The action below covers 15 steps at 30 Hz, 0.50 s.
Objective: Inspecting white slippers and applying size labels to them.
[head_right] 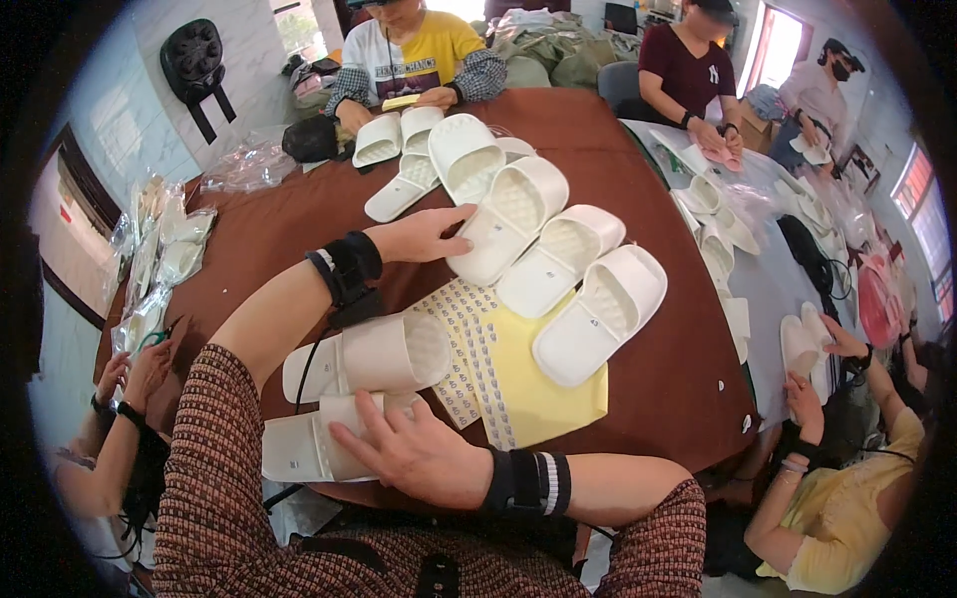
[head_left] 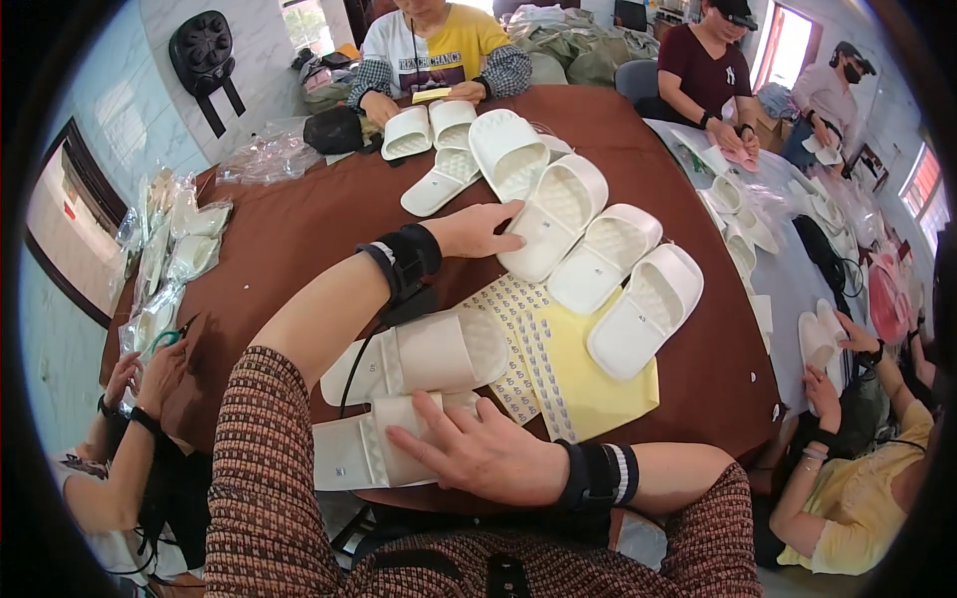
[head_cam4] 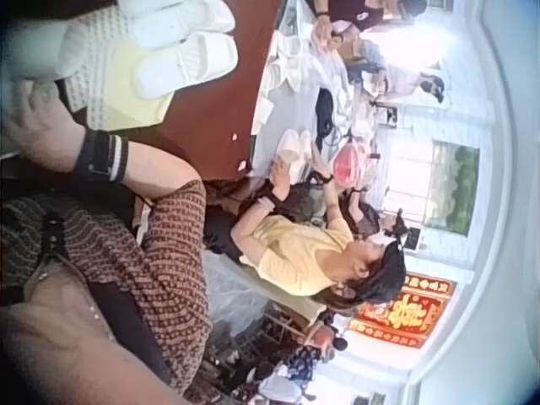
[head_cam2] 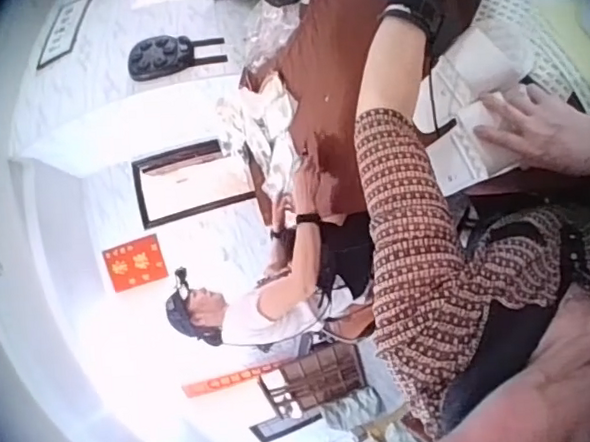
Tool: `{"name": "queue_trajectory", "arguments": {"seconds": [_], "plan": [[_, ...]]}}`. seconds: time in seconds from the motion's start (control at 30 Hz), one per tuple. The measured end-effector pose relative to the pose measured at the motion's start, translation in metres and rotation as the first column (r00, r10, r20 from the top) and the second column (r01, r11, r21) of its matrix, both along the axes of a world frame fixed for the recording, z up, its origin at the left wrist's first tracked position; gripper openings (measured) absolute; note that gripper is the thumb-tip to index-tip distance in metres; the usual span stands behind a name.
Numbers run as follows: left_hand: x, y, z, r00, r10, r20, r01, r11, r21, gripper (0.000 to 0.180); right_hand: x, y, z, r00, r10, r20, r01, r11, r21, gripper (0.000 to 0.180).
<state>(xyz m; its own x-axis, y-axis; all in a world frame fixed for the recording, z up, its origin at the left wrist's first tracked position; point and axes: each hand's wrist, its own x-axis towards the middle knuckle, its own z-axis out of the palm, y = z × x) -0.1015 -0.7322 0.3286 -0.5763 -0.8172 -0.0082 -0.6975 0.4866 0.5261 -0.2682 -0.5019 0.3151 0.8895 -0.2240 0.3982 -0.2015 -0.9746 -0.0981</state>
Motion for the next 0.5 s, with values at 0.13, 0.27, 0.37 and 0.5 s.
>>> {"name": "queue_trajectory", "arguments": {"seconds": [0.13, 0.27, 0.37, 0.5], "plan": [[0.005, 0.013, 0.011, 0.993, -0.116, 0.008, 0.116, 0.988, -0.103, 0.062, -0.002, 0.003, 0.003, 1.0, -0.011, 0.011, 0.011, 1.0, -0.026, 0.08], [0.028, 0.033, 0.038, 0.997, -0.036, 0.062, 0.047, 0.982, -0.184, 0.041, -0.009, -0.002, 0.011, 0.998, -0.004, 0.059, 0.005, 1.0, -0.015, 0.073], [0.047, 0.081, 0.069, 0.994, 0.006, 0.107, 0.013, 0.984, -0.179, 0.041, -0.023, -0.014, 0.043, 0.999, -0.006, 0.042, 0.006, 1.0, 0.013, 0.045], [0.082, 0.16, 0.08, 0.997, 0.038, 0.072, -0.017, 0.963, -0.267, 0.05, -0.064, -0.088, 0.065, 0.981, -0.187, -0.05, 0.186, 0.982, -0.012, 0.026]]}}
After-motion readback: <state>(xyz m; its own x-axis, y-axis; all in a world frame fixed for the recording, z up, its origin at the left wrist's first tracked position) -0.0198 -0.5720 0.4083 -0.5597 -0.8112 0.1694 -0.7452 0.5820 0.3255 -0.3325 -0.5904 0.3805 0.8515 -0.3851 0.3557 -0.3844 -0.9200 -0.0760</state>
